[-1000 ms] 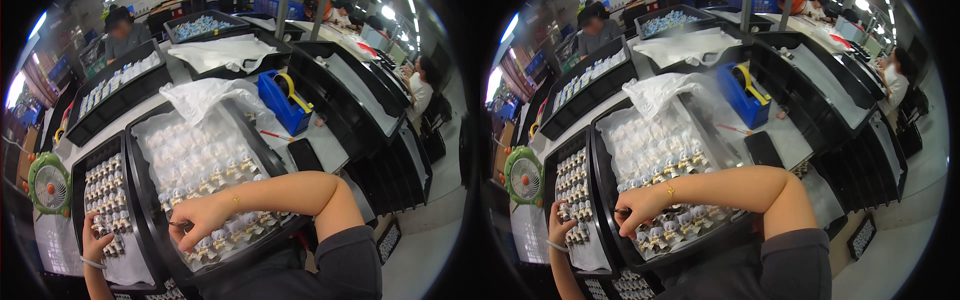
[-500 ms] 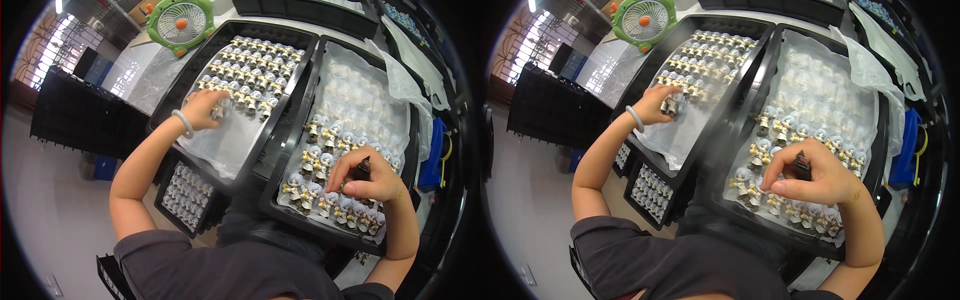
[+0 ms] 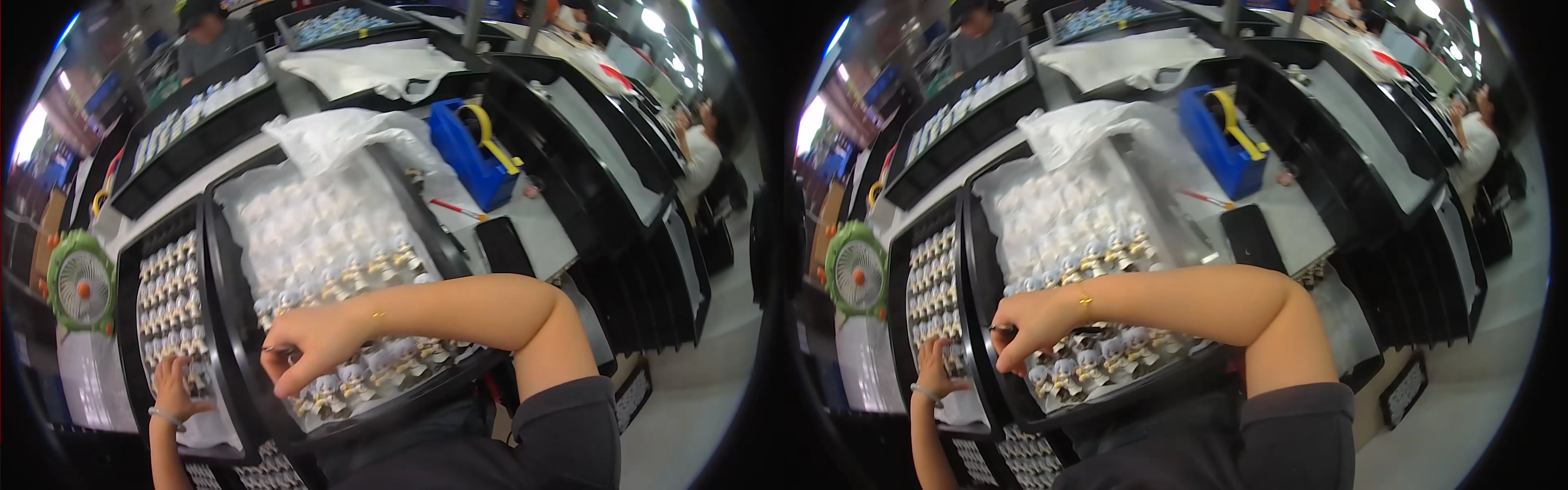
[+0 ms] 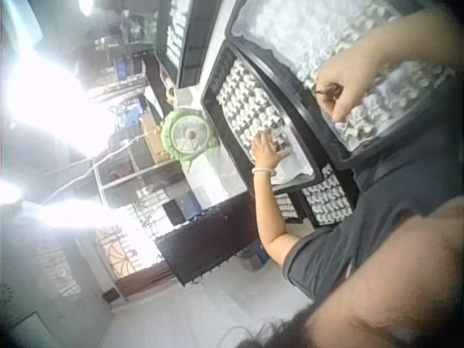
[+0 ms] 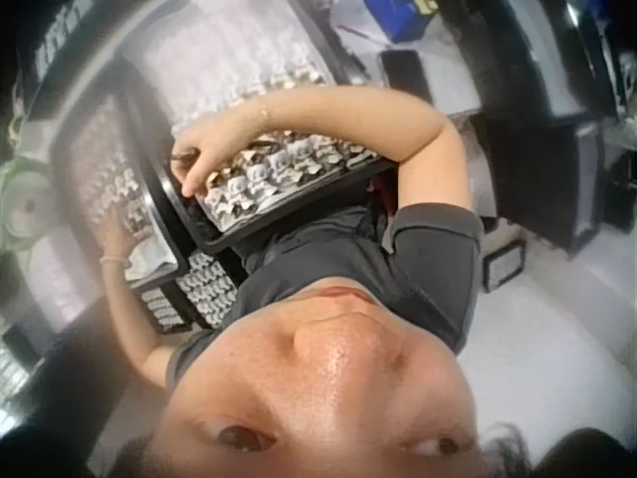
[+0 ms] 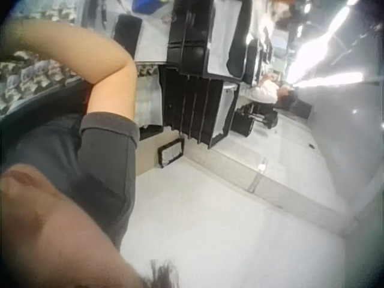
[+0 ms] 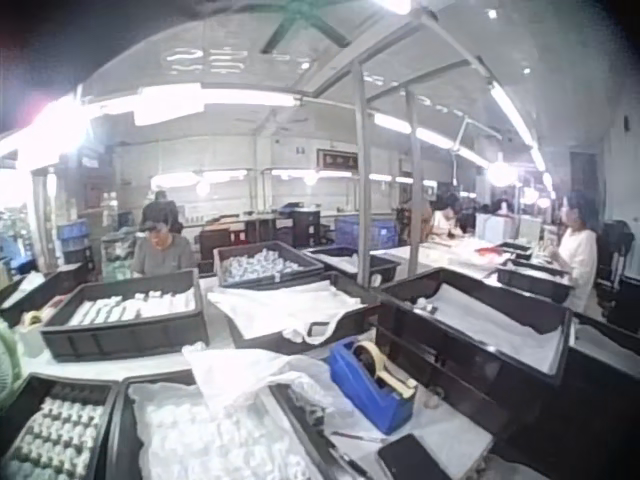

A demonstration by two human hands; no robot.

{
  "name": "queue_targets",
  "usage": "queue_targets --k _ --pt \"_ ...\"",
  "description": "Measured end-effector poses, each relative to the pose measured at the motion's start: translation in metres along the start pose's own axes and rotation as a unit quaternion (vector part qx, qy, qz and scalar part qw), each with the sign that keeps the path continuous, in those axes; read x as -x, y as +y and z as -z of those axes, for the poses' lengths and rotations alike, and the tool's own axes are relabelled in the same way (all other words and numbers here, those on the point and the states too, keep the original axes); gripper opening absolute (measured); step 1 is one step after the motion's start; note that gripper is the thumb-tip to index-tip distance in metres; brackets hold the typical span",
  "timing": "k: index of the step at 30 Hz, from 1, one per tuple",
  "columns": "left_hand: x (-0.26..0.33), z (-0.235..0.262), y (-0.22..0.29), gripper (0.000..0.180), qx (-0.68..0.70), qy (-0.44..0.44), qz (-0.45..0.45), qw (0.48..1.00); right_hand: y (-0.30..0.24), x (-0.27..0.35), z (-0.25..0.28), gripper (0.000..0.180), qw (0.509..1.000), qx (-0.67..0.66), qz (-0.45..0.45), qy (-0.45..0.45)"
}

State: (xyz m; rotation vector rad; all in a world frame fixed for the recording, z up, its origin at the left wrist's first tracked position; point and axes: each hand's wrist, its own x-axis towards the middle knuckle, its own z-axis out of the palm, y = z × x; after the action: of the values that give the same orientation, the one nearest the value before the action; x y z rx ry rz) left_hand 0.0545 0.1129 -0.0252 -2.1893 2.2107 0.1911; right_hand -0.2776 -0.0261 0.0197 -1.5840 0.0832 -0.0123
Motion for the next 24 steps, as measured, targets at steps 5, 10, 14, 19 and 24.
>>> queue_targets --k 5,10,14,19,24 --pt "-0.04 -0.003 -0.035 0.049 0.081 0.124 0.041 0.988 -0.001 0.004 -0.005 0.022 1.0 -0.006 -0.002 0.008" --pt "-0.061 -0.03 -0.063 0.025 -0.066 0.115 0.065 0.989 0.009 -0.001 -0.005 0.022 1.0 -0.001 0.025 0.012" --pt "-0.059 -0.023 -0.049 0.022 0.029 0.098 0.099 0.99 0.007 0.003 -0.004 0.021 1.0 -0.003 0.028 0.008" --pt "-0.054 -0.021 -0.056 0.027 -0.063 0.056 0.11 0.99 0.006 -0.003 -0.001 0.024 0.998 -0.02 0.05 0.016" --pt "-0.067 0.021 -0.008 0.017 -0.027 0.296 -0.042 0.954 0.003 -0.015 0.011 0.024 0.954 -0.104 0.061 0.275"
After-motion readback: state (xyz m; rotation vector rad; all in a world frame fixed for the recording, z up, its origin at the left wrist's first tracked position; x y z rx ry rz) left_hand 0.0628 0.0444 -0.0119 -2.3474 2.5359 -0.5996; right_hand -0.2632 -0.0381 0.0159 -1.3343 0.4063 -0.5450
